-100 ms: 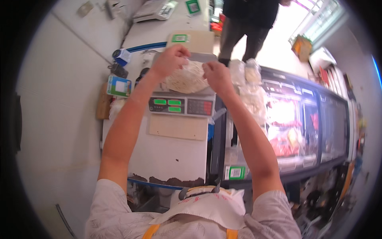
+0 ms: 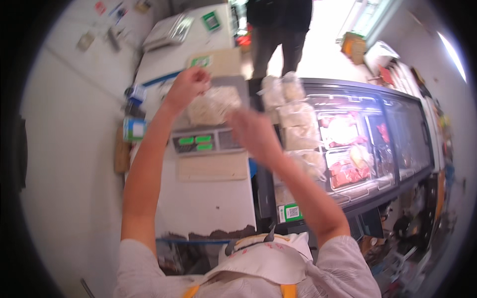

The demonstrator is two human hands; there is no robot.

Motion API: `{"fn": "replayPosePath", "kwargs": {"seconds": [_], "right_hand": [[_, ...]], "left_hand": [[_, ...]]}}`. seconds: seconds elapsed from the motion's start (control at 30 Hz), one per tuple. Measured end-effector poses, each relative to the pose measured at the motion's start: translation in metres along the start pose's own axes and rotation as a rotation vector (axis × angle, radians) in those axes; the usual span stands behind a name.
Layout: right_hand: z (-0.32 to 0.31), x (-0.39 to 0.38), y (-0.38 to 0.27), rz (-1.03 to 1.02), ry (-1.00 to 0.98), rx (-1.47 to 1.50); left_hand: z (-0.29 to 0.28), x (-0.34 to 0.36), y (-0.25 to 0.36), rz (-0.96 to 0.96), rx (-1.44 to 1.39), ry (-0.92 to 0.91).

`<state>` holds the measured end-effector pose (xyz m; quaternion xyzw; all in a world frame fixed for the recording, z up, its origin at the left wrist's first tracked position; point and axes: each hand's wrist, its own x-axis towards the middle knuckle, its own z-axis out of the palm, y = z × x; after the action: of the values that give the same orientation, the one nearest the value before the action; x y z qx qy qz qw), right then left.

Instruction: The person operates a pasta machine to extrude dough into noodles, then gathers, cuts, and packages the noodles into plastic bags. The person handles dough sheets, noodles, a knife, and plastic bags during the process.

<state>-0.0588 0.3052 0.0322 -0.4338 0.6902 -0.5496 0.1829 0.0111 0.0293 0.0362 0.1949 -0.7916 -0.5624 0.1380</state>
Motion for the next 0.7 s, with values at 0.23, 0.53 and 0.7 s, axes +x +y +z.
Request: {"fn": "replayPosePath", "kwargs": {"seconds": [0.23, 0.53, 0.7], "right_hand": [[-0.087, -0.216, 0.076, 0.663, 0.115, 0.340], [-0.147, -0.311, 0.115, 0.839, 0.340, 0.738], [-0.197, -0.334, 0.130, 0.827, 0.390, 0.731]], "left_hand": [[0.073, 0.035, 0.144, 0.117, -0.168, -0.077], [0.236, 0.128, 0.185, 0.008, -0.176, -0.256], [0.372, 0.212, 0.148, 0.062, -0.032, -0.398]]}}
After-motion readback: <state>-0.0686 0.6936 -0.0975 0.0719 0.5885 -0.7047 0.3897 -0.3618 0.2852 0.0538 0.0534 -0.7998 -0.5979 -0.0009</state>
